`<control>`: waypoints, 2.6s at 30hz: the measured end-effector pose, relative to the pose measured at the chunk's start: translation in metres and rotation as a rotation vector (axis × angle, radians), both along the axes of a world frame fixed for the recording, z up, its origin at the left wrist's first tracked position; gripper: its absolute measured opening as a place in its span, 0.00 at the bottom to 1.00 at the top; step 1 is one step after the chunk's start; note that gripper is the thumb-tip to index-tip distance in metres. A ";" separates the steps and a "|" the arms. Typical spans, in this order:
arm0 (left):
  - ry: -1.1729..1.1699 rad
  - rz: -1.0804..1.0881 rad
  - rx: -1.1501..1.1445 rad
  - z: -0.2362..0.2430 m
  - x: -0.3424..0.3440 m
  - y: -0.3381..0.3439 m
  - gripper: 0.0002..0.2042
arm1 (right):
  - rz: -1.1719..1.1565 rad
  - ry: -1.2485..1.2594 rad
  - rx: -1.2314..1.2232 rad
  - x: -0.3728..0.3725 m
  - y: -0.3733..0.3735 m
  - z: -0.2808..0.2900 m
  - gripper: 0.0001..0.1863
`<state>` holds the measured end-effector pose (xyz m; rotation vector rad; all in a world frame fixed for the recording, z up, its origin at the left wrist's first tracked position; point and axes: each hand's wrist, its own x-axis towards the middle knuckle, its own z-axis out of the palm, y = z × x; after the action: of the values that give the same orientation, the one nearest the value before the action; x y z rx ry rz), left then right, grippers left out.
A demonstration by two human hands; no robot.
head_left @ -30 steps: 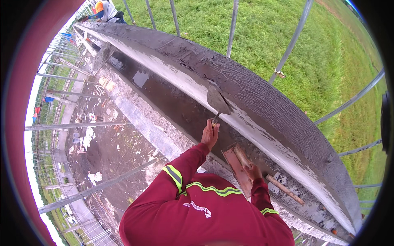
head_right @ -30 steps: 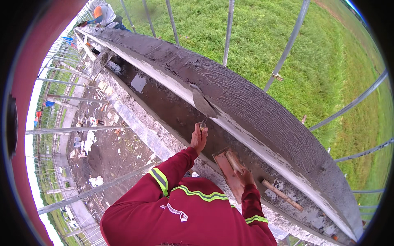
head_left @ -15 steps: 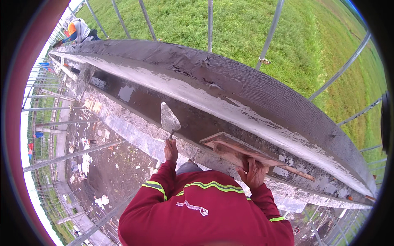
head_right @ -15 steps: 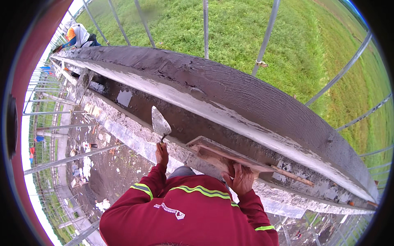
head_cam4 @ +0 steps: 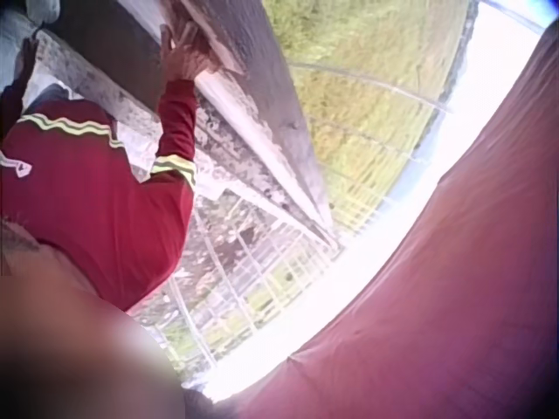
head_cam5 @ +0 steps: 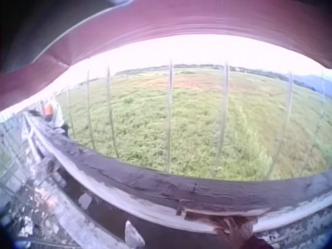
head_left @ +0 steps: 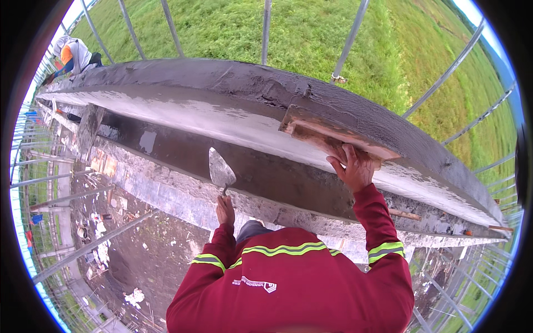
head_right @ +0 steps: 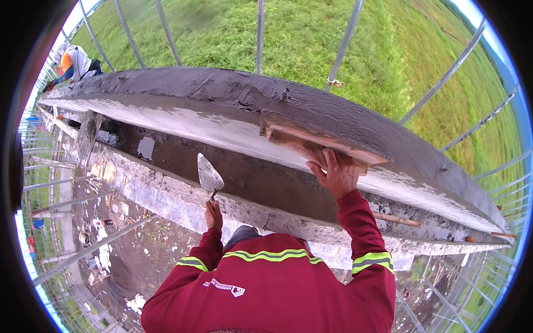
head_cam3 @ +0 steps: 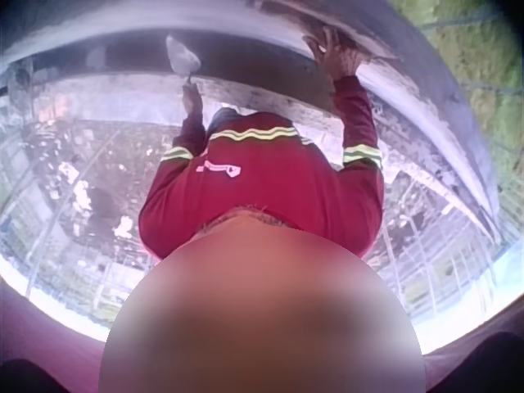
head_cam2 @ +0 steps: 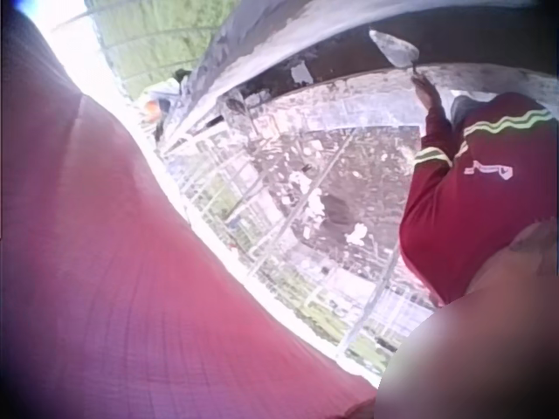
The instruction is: The person applies wet cement to a curved concrete surface using a trowel and a hawk. They repeatedly scoop cement from the hawk and spread it evenly along the surface, smoothing it with consistent strokes.
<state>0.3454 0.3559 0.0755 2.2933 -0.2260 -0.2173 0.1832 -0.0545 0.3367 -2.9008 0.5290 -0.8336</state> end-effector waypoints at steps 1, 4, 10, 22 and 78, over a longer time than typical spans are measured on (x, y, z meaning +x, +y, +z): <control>-0.038 0.019 0.006 0.000 -0.001 0.004 0.20 | 0.013 -0.003 0.008 0.007 0.006 -0.001 0.28; 0.097 0.036 -0.016 0.000 0.003 0.014 0.21 | 0.017 0.020 0.050 0.040 0.024 -0.004 0.28; -0.008 0.080 -0.013 -0.004 0.015 0.027 0.19 | 0.032 0.048 0.047 0.123 0.073 -0.004 0.29; -0.065 0.108 -0.151 -0.015 0.054 0.047 0.20 | 0.239 0.274 0.194 0.256 0.178 0.009 0.26; 0.040 0.011 -0.198 -0.035 0.140 0.032 0.18 | 0.368 0.319 0.351 0.364 0.116 0.121 0.26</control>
<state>0.4859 0.3879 0.0410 2.0914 -0.2052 -0.2247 0.5475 0.0611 0.4574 -2.6819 0.1287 -0.2051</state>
